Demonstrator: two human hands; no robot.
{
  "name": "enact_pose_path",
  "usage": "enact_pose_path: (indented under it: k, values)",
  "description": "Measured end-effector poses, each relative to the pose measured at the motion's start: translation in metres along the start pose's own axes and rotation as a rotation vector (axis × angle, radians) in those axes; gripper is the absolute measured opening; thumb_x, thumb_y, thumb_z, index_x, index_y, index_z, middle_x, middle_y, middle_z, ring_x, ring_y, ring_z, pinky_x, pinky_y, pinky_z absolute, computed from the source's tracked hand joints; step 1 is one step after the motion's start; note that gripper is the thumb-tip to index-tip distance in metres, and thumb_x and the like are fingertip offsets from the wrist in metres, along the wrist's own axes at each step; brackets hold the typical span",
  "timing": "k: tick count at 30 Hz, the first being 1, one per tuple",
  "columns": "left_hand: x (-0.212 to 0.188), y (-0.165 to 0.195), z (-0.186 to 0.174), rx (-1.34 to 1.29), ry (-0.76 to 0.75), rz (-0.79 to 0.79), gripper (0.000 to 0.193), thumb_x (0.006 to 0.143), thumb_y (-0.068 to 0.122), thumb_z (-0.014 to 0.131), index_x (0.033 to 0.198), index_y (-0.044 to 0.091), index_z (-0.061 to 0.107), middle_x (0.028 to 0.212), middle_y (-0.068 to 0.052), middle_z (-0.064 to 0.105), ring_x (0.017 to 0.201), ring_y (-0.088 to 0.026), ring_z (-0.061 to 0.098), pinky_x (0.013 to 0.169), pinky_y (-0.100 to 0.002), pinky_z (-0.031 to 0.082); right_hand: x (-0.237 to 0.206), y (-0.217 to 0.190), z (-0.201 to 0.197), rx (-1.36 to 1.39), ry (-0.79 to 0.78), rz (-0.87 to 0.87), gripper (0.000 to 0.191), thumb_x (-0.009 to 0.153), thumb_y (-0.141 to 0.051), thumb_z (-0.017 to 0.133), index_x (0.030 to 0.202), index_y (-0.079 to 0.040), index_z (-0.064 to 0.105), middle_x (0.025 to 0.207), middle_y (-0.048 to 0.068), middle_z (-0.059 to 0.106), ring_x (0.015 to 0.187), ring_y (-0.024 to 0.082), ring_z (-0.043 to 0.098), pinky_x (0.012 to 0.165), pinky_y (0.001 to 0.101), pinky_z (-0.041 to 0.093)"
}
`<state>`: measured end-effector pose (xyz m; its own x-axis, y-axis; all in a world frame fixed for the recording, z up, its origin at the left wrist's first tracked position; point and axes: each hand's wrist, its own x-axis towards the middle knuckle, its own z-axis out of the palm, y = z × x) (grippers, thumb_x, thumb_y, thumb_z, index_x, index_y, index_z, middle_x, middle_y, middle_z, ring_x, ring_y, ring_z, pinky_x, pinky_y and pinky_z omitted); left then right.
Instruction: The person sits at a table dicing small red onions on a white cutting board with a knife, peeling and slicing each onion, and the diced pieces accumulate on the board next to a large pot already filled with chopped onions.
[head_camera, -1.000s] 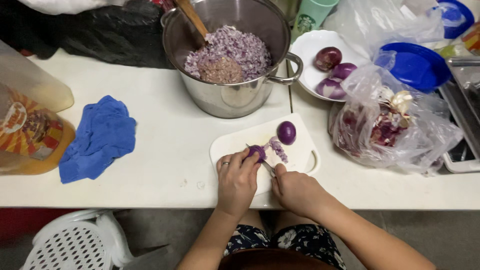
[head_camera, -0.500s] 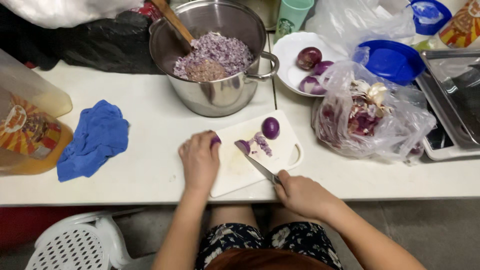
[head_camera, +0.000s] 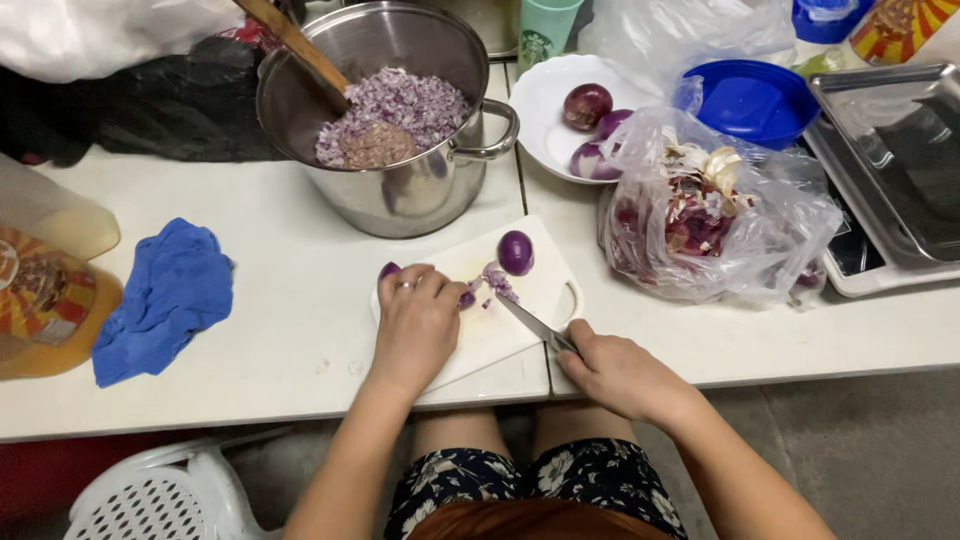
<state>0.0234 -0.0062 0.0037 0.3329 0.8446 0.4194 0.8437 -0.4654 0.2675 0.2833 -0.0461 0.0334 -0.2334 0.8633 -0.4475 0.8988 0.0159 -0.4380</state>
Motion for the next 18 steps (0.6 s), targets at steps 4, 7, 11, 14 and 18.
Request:
enact_pose_path:
  k: [4,7,11,14,18]
  values:
    - [-0.019,0.014,-0.009,-0.143,0.028,-0.008,0.029,0.079,0.016,0.078,0.107,0.009,0.075,0.108,-0.009,0.069,0.119,-0.032,0.057,0.103,-0.05,0.034,-0.005,-0.005,0.001,0.078,0.05,-0.015,0.038,0.099,-0.035,0.046,0.125,-0.007,0.046,0.087,0.027,0.072,0.092,0.046,0.07,0.085,0.0534,0.051]
    - [-0.027,0.015,-0.011,-0.176,0.085,0.003,0.037,0.076,0.019,0.079,0.111,0.007,0.074,0.116,-0.011,0.068,0.121,-0.034,0.055,0.103,-0.049,0.033,-0.017,-0.01,-0.001,0.124,0.06,0.013,0.04,0.098,-0.033,0.047,0.133,-0.014,0.045,0.083,0.026,0.072,0.088,0.045,0.071,0.082,0.0526,0.052]
    - [-0.025,0.012,-0.005,-0.172,0.098,-0.002,0.033,0.08,0.018,0.078,0.112,0.009,0.074,0.117,-0.007,0.07,0.124,-0.033,0.055,0.104,-0.049,0.033,-0.024,-0.016,-0.001,0.195,0.037,-0.034,0.048,0.096,-0.029,0.049,0.143,-0.022,0.045,0.078,0.024,0.073,0.083,0.041,0.073,0.077,0.0492,0.054]
    - [-0.022,0.014,0.002,-0.185,0.087,-0.055,0.029,0.082,0.017,0.078,0.111,0.011,0.075,0.11,-0.004,0.072,0.121,-0.031,0.056,0.105,-0.048,0.034,-0.02,-0.019,0.0,0.174,0.07,-0.064,0.048,0.096,-0.028,0.05,0.144,-0.024,0.046,0.08,0.024,0.074,0.084,0.041,0.073,0.077,0.049,0.054]
    - [-0.024,0.02,0.006,-0.183,0.103,-0.091,0.031,0.081,0.016,0.078,0.111,0.011,0.076,0.109,-0.004,0.072,0.119,-0.032,0.057,0.105,-0.049,0.033,-0.019,-0.017,-0.001,0.11,0.177,-0.086,0.052,0.097,-0.027,0.052,0.148,-0.023,0.045,0.085,0.023,0.073,0.087,0.042,0.071,0.077,0.0497,0.054]
